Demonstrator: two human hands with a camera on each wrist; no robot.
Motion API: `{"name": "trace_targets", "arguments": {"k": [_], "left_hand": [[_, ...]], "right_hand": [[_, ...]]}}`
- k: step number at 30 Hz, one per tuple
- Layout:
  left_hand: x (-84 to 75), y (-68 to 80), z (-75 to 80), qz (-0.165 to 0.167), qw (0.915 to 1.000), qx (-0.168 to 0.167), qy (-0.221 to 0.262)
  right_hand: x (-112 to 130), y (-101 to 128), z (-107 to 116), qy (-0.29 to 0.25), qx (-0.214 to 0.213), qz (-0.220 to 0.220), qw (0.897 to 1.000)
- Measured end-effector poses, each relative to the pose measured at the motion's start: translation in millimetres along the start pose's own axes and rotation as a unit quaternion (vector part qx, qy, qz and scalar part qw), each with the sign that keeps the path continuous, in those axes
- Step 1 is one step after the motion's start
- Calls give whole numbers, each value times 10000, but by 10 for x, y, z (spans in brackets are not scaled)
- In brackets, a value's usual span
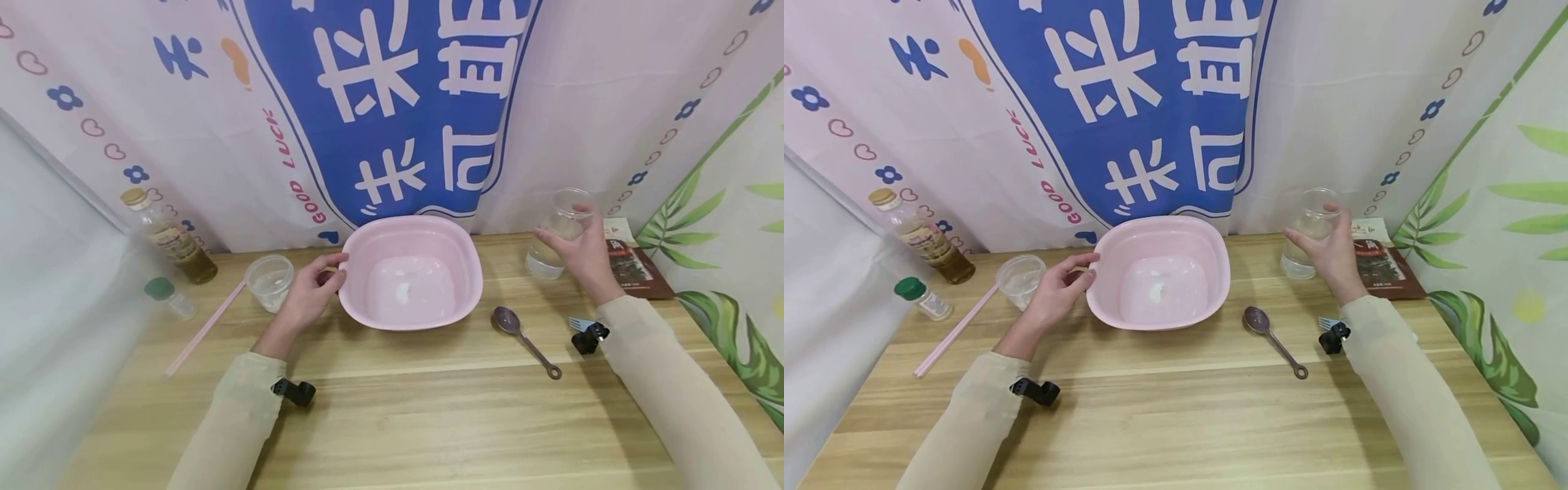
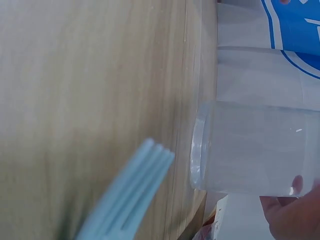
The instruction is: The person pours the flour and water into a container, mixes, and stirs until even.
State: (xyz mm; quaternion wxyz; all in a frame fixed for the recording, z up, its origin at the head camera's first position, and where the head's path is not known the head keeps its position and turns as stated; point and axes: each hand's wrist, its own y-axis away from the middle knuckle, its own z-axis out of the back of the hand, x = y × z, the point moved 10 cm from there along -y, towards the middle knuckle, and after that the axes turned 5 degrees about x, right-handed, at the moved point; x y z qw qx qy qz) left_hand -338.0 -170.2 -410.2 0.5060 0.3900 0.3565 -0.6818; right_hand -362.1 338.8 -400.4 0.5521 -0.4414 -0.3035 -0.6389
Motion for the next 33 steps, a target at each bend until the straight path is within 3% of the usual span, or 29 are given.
{"name": "trace_targets", "arguments": {"k": [8,12,23,29,33], "left_hand": [[9,1,-3,42,10000,14,-38],[14,-3,11,94,9999,23,-109],[35,-9,33,119,9999,48,-92],[33,-10,23,82,10000,48,-21],[36,-16,4,51,10000,45,5]], "right_hand": [[-48,100,-4,29,443,-371,9983],[-3,223,63,-22,585,-275,9979],[-3,633,340,-124,363,-421,9984],[103,866,409,128,45,134,9998],[160,1005,354,108,273,545,9981]]}}
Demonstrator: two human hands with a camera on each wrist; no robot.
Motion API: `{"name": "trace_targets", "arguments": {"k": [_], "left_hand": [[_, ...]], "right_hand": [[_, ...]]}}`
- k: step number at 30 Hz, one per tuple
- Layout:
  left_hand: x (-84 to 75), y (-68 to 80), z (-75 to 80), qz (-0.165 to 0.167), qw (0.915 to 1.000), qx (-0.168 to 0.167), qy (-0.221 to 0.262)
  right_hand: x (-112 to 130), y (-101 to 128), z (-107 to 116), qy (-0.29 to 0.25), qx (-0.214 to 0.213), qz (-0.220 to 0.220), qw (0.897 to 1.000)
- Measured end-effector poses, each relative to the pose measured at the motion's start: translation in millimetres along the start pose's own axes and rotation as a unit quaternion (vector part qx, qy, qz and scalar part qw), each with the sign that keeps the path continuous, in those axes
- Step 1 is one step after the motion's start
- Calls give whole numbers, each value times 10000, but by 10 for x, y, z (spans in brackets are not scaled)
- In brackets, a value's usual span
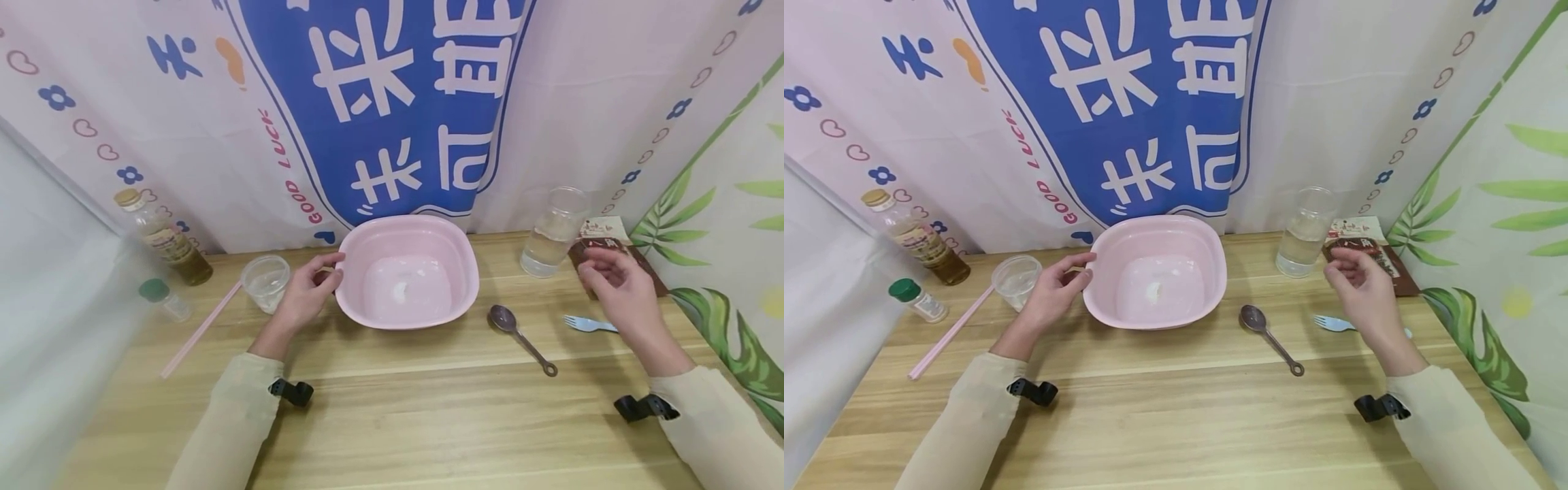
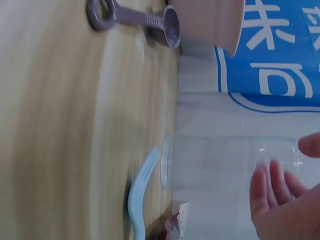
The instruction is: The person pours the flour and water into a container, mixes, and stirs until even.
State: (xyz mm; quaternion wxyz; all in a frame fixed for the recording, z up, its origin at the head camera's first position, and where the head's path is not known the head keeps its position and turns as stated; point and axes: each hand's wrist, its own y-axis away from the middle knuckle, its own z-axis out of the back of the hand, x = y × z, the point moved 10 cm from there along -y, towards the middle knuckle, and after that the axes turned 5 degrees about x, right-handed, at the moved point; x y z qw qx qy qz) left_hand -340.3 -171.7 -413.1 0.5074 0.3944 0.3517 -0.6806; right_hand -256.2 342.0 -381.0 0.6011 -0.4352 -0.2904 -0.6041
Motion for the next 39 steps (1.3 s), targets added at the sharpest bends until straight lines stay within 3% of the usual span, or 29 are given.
{"name": "trace_targets", "arguments": {"k": [4,10,21,26,39], "left_hand": [[-2,-5,-14,-23,10000,7,-34],[-3,-13,-31,-16,10000,28,-67],[8,3,-11,35,10000,4,-85],[-1,8,0,62,10000,-4,-60],[3,6,-3,-25,10000,-8,-63]], "right_hand": [[22,138,-223,197,836,123,9962],[-73,362,-609,582,2042,-120,9771],[-284,597,-969,808,3224,-513,9418],[-300,614,-1025,946,3483,-455,9315],[-299,592,-1067,1536,3540,-331,9219]]}}
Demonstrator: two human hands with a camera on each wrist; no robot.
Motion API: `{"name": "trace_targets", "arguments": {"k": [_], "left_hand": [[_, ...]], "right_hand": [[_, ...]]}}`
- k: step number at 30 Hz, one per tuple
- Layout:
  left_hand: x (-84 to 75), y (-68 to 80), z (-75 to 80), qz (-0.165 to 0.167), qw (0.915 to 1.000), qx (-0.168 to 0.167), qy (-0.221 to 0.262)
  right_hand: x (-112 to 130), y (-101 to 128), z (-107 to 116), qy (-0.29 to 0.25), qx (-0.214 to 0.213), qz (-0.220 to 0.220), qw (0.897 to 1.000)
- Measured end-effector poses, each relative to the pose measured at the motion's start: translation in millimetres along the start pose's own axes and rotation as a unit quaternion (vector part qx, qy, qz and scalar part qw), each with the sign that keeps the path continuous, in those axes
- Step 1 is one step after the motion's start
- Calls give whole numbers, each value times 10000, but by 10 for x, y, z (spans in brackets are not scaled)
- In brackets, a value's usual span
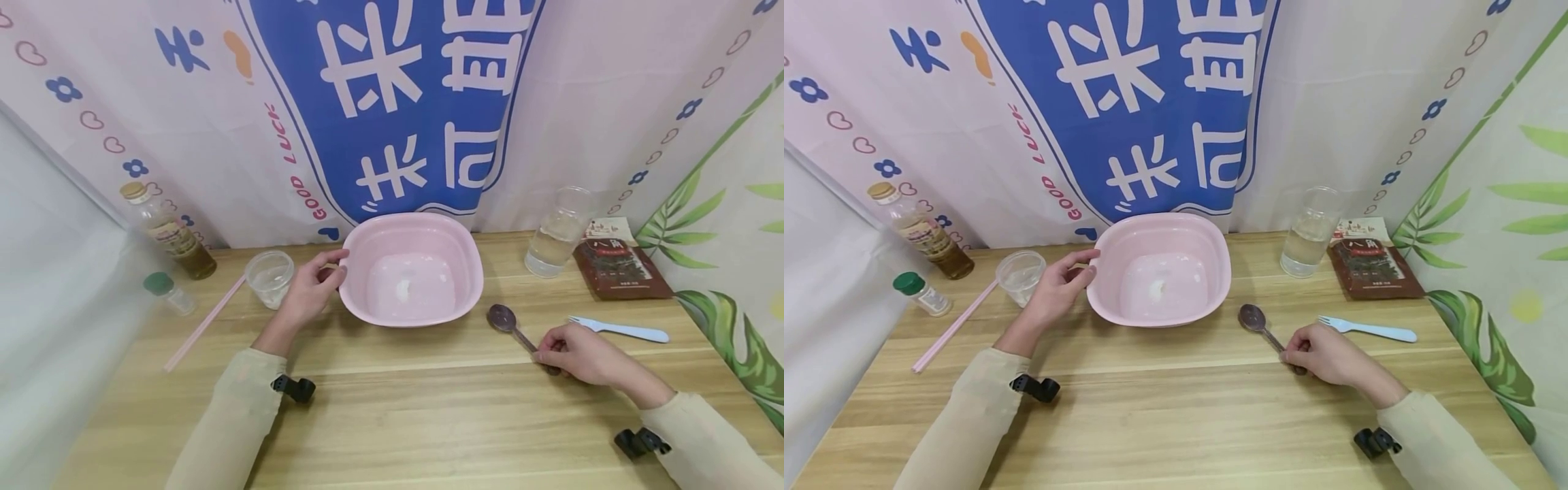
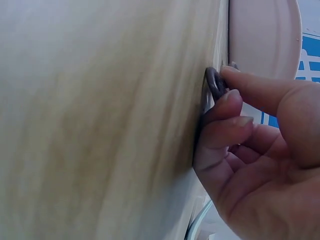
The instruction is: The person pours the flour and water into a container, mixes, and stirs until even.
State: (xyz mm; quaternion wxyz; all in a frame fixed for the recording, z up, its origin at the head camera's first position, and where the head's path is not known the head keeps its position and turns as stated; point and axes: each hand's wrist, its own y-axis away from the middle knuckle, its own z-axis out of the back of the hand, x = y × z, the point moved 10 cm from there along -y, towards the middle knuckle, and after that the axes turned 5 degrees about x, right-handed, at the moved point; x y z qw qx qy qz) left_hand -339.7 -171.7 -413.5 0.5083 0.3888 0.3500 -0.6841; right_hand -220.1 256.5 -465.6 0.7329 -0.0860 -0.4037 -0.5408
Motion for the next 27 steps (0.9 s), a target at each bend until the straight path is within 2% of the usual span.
{"name": "trace_targets", "arguments": {"k": [11,17,24,27], "left_hand": [[-4,2,1,-8,10000,-2,20],[-7,5,-7,-28,10000,17,-13],[-6,-5,-11,-24,10000,34,21],[-4,-1,-8,-27,10000,31,12]], "right_hand": [[-55,8,2,-290,129,-110,9994],[-6,31,79,-319,-127,154,9993],[106,27,236,-1219,-248,118,9922],[202,26,321,-1440,-332,182,9889]]}}
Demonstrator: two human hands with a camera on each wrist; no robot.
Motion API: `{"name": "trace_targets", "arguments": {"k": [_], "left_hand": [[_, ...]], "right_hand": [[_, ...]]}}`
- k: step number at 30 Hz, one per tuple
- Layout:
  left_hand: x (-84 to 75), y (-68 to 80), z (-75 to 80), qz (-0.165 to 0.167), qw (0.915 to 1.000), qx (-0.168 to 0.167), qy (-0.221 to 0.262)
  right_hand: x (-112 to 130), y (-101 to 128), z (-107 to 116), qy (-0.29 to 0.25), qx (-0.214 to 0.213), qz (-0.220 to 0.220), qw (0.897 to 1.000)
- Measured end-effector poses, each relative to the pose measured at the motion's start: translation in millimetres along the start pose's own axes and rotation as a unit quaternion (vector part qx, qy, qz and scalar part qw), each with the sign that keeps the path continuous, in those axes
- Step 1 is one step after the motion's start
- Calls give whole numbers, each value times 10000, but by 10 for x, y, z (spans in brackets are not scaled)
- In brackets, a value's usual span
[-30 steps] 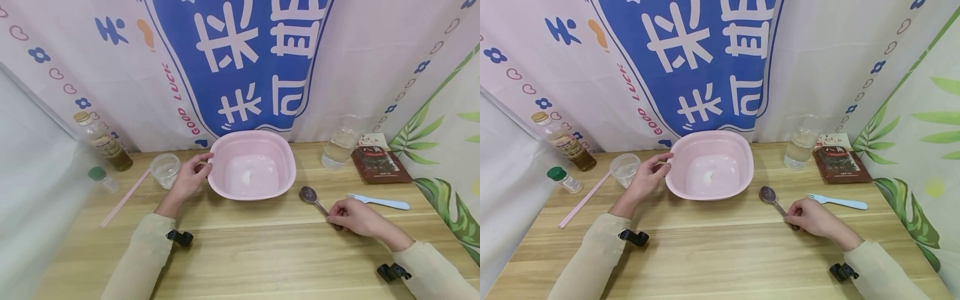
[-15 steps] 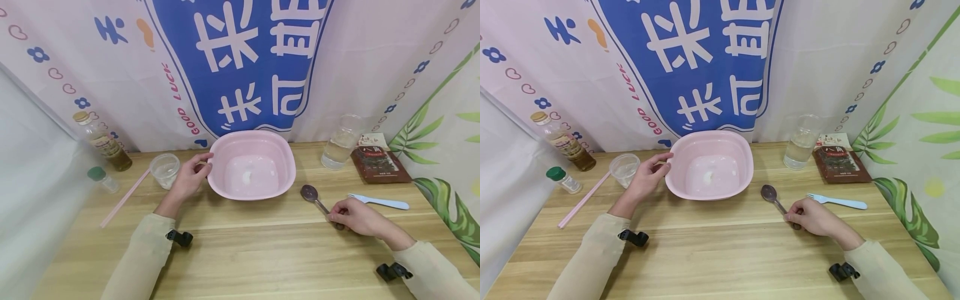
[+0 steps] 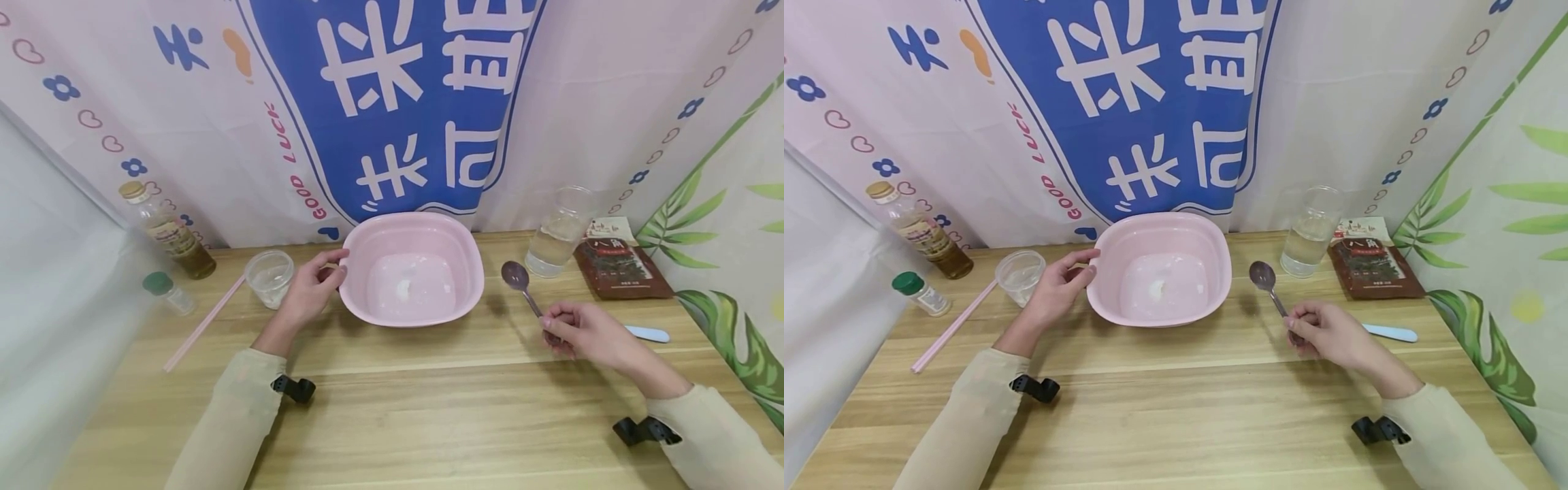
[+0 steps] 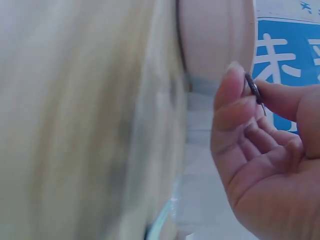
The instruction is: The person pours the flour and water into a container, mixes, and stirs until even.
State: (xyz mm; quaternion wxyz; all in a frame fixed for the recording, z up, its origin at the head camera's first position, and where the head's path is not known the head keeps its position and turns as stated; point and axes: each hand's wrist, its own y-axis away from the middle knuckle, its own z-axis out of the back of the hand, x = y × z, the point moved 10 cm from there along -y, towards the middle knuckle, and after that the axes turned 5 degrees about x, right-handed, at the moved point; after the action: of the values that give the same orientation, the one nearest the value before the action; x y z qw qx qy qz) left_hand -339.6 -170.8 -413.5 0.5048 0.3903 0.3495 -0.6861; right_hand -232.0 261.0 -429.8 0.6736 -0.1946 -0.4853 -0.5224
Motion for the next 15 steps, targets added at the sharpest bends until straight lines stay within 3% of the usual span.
{"name": "trace_targets", "arguments": {"k": [8,15], "left_hand": [[8,-11,-5,4,10000,33,14],[11,-5,3,20,10000,16,-14]], "right_hand": [[389,-74,119,267,-172,576,9978],[779,-247,206,1528,-676,1007,9808]]}}
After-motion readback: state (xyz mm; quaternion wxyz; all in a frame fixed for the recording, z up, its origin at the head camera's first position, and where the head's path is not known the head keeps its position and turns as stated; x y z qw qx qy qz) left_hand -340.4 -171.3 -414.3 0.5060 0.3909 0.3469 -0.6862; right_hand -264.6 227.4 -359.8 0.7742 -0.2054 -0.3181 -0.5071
